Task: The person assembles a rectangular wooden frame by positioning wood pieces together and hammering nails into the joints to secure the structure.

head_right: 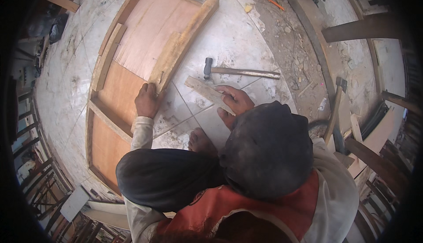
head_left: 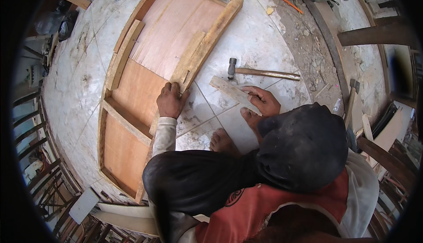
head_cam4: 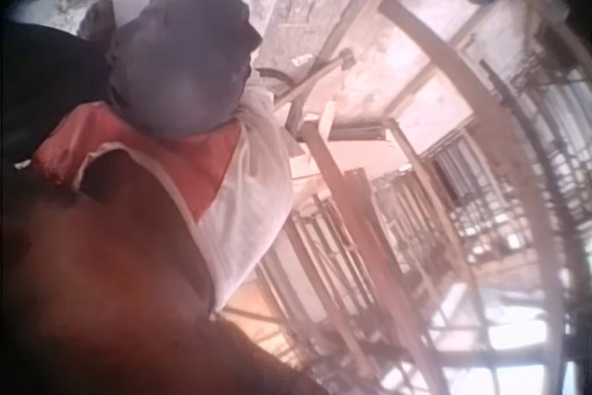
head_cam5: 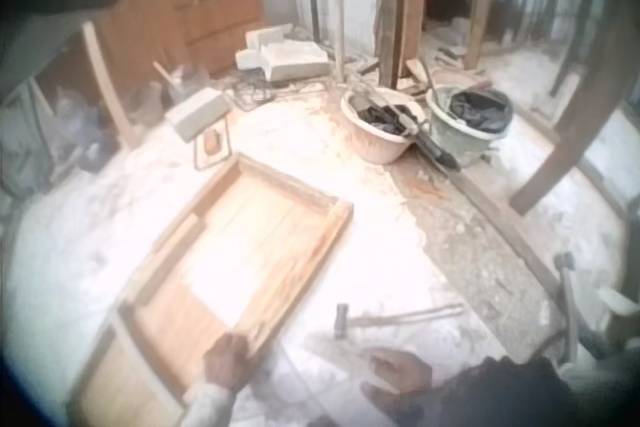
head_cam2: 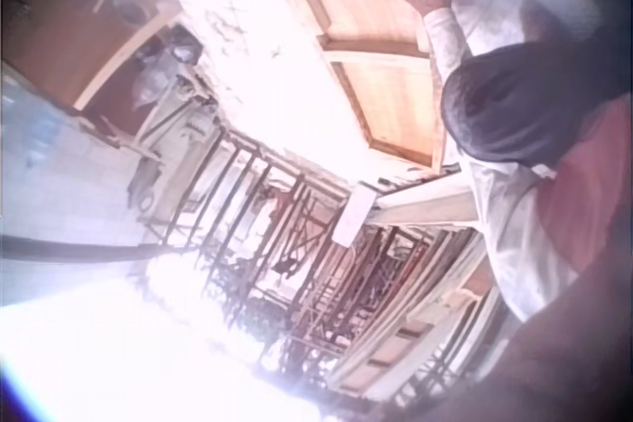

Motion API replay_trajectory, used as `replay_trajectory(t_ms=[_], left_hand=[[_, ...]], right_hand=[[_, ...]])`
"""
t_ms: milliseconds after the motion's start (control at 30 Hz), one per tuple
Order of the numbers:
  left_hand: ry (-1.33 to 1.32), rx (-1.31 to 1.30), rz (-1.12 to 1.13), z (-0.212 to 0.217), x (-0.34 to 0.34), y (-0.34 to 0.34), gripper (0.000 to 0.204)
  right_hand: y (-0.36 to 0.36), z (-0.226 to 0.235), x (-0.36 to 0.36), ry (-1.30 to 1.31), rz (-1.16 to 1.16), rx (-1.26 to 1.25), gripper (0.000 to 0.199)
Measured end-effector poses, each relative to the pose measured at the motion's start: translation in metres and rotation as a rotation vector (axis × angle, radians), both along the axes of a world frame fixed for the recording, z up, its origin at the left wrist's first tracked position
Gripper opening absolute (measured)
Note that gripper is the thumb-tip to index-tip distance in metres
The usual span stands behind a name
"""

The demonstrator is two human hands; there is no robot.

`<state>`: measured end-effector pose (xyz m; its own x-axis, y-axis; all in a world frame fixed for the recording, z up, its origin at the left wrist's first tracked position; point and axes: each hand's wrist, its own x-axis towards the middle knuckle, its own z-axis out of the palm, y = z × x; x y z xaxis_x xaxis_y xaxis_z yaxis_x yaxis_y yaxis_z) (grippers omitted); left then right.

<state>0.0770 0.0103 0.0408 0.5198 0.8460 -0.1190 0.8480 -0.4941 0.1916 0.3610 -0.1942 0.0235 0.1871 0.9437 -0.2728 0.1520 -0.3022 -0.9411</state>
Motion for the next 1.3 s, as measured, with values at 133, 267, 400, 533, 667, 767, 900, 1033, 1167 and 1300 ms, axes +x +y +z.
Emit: replay_trajectory(t_ms=[133, 267, 400, 533, 667, 767, 900, 1033, 1167, 1300], left_hand=[[-0.007, 0.04, -0.025, -0.001, 0.003, 0.002, 0.041], [-0.017, 0.044, -0.009, 0.003, -0.003, 0.001, 0.041], [-0.03, 0.054, 0.004, 0.015, -0.004, 0.002, 0.04], [-0.036, 0.064, -0.014, 0.018, -0.002, 0.005, 0.04], [-0.115, 0.093, -0.027, 0.001, 0.002, -0.001, 0.038], [-0.148, 0.141, -0.017, -0.007, -0.01, -0.008, 0.037], [-0.155, 0.162, 0.005, -0.006, -0.003, -0.008, 0.038], [-0.198, 0.088, 0.055, 0.002, -0.004, -0.008, 0.039], [-0.228, -0.029, 0.133, 0.005, -0.013, -0.009, 0.045], [-0.237, -0.017, 0.112, 0.001, -0.022, -0.009, 0.046]], right_hand=[[0.042, -0.04, -0.017, 0.067, 0.104, -0.061, 0.053], [0.063, -0.031, -0.037, -0.38, 0.279, 0.052, 0.058], [0.063, -0.043, -0.047, -0.592, 0.332, 0.209, 0.053], [0.076, -0.056, -0.05, -0.752, 0.284, 0.389, 0.048], [0.092, -0.034, -0.052, -0.874, 0.401, 0.322, 0.043], [0.084, -0.002, -0.028, -0.862, 0.342, 0.392, 0.045], [0.053, -0.013, 0.021, -1.046, 0.234, 0.078, 0.057], [0.047, -0.025, 0.049, -1.084, 0.209, -0.044, 0.05], [0.045, -0.026, 0.084, -1.053, 0.299, 0.034, 0.03], [0.055, 0.032, 0.058, -0.17, 0.111, -0.27, 0.024]])
